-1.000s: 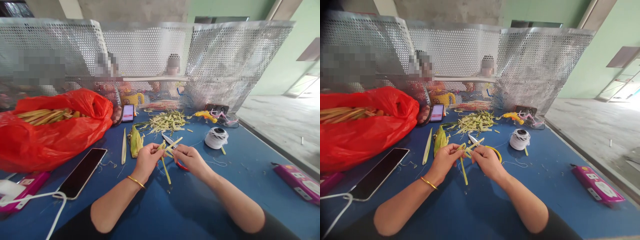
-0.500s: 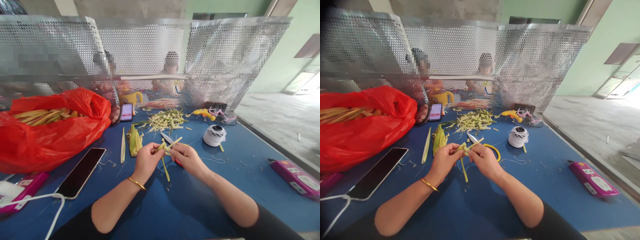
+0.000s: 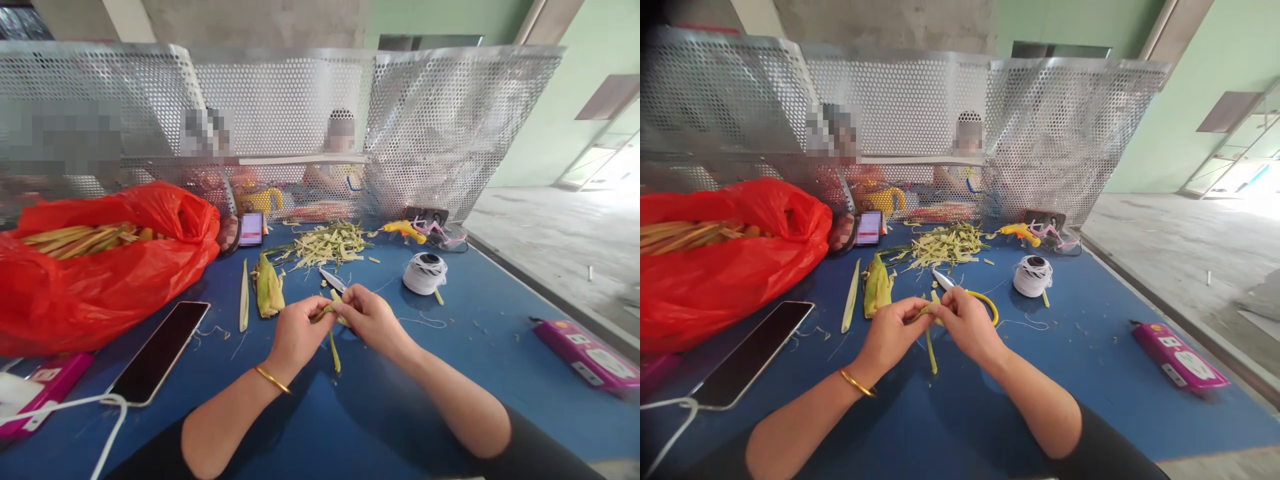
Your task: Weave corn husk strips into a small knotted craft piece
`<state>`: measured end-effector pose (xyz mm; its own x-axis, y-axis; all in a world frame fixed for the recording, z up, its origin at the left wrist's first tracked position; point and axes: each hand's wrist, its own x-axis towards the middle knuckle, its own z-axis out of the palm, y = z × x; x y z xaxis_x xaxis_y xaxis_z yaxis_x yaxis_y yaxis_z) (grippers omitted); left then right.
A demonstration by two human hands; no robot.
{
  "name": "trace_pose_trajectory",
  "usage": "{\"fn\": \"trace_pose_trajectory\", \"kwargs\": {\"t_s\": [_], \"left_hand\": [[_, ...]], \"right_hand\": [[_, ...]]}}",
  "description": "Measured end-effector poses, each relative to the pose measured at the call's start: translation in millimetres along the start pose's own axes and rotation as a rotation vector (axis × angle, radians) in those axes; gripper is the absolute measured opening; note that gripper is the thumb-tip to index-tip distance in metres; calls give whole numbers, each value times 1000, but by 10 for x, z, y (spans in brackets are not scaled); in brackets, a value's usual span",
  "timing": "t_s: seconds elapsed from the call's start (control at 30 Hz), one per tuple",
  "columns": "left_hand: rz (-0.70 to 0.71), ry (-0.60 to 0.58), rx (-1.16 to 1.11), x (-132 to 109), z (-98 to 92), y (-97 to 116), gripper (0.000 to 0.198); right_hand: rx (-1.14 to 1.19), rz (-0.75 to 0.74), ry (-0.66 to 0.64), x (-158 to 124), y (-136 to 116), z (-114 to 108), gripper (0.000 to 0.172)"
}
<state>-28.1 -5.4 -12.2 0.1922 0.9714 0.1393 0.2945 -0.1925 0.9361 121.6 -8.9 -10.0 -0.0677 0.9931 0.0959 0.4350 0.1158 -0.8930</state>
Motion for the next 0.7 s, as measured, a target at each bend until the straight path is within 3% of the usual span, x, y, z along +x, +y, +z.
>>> {"fn": "trace_pose_trajectory", "kwargs": {"t_s": [0.27, 0.5, 0.57, 0.7], "left_hand": [[-25, -185, -69, -32, -32, 70, 12], [-68, -324, -31, -41, -36, 87, 13], [-66, -400, -32, -52, -30, 100, 13], [-134, -573, -108, -57, -14, 85, 15]], "right_hand": [[497, 264, -240, 11, -138, -111, 34], [468, 338, -432, 68, -115, -278, 22], [462, 299, -369, 88, -105, -266, 19], [569, 238, -78, 156, -46, -189, 20]]}}
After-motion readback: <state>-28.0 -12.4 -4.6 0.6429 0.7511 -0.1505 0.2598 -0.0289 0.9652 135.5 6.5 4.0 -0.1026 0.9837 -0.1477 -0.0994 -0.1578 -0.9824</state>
